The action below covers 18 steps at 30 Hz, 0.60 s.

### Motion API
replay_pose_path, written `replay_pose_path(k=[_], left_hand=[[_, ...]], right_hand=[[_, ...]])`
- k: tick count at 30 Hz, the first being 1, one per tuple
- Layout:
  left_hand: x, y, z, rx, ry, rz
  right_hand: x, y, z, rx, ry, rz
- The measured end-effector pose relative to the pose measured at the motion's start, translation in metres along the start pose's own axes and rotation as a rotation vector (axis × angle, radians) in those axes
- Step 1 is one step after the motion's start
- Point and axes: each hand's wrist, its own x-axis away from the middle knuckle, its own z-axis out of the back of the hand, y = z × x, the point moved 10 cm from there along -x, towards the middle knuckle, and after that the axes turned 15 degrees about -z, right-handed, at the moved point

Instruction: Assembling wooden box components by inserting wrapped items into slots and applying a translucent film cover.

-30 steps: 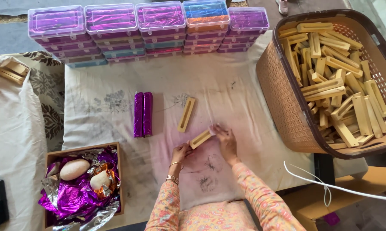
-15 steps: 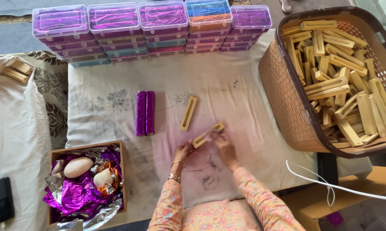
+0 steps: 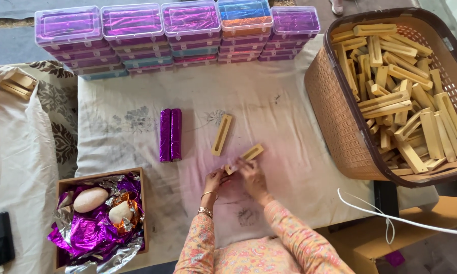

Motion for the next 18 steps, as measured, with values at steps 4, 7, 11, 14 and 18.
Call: replay_pose_path(k=[4, 7, 11, 14, 18], left_hand=[[0.014, 0.029, -0.021, -0.071, -0.009, 0.053], [0.017, 0.031, -0.023, -0.082, -0.006, 0.071], [-0.009, -0.01, 0.008, -0.051, 0.023, 0.019], [-0.037, -0.049, 0.039, -0.016, -0.042, -0.133], [0.008, 0.019, -0.006, -0.094, 0.019, -0.007]], right_hand=[[-0.027, 0.039, 0.034, -0.02, 0.161, -0.108], [-0.025, 0.043, 0.031, 0.02, 0.274, -0.154], [0.007, 0.008, -0.014, -0.065, 0.071, -0.144], [0.022, -0.034, 0.014, -0.106, 0.022, 0.003], [0.005, 0.002, 0.026, -0.172, -0.039, -0.086]])
